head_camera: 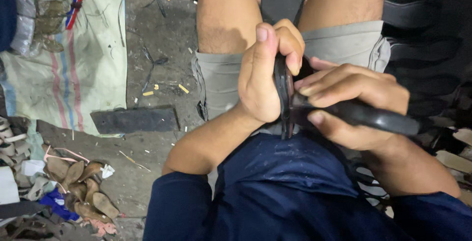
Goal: The person is repairing brown sandals by attaching black soles to them. They use a hammer to tap the soles into place and a grinding wheel to smooth the edges. The person handles multiple sandals, inspecting and adjusting them during the process.
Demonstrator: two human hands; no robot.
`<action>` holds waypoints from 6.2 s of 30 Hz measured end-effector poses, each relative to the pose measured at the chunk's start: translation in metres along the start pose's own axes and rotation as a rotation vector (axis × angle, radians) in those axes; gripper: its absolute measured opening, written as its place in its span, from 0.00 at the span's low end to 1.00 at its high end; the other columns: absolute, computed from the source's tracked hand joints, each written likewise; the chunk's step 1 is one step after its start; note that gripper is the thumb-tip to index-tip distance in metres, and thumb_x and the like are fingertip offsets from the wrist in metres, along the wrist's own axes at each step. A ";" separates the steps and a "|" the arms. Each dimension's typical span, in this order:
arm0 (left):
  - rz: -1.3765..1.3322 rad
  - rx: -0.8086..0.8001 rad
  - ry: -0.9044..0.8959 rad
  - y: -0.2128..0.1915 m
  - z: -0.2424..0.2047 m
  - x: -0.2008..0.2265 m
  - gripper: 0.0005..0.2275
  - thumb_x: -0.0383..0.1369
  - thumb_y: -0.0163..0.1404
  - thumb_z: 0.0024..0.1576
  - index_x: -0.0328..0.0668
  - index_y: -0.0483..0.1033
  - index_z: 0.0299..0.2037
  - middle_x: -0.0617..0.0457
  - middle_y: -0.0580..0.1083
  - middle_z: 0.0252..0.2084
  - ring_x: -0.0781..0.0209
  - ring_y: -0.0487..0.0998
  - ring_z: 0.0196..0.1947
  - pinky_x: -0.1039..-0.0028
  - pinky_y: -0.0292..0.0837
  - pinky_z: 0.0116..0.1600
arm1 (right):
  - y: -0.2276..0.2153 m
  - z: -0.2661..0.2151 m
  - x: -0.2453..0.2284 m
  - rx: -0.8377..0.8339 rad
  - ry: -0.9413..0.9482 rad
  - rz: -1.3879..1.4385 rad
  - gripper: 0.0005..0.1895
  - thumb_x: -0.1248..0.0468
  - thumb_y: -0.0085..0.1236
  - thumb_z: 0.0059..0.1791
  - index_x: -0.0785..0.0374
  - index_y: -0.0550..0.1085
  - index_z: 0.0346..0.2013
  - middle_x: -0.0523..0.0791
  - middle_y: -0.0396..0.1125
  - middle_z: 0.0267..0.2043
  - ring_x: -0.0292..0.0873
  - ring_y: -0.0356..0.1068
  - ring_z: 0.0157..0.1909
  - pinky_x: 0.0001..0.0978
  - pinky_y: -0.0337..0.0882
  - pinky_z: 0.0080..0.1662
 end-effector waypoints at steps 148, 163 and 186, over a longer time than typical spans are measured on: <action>0.093 0.272 -0.188 -0.034 -0.069 -0.054 0.38 0.45 0.47 0.67 0.28 0.37 0.75 0.41 0.61 0.68 0.62 0.62 0.64 0.70 0.54 0.72 | 0.029 -0.030 0.008 -0.068 0.109 -0.119 0.09 0.72 0.65 0.43 0.68 0.74 0.34 0.52 0.73 0.40 0.53 0.77 0.50 0.48 0.74 0.62; 0.246 0.284 -0.223 -0.038 -0.064 -0.058 0.35 0.46 0.41 0.69 0.27 0.37 0.75 0.40 0.60 0.68 0.59 0.63 0.66 0.69 0.54 0.73 | 0.038 0.008 0.029 -0.209 0.171 -0.175 0.07 0.67 0.64 0.45 0.66 0.74 0.33 0.50 0.74 0.36 0.47 0.78 0.43 0.45 0.77 0.57; 0.004 0.072 -0.311 -0.007 -0.048 -0.026 0.28 0.37 0.45 0.72 0.31 0.40 0.72 0.47 0.68 0.56 0.71 0.68 0.51 0.79 0.66 0.61 | 0.008 -0.032 0.016 -0.255 0.325 -0.064 0.10 0.65 0.55 0.52 0.71 0.74 0.42 0.51 0.71 0.43 0.44 0.74 0.45 0.32 0.72 0.48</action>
Point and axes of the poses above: each hand's wrist, its own z-axis towards the middle knuckle, its own y-axis out of the palm, x = y × z, the point moved 5 cm from there along z, towards the middle knuckle
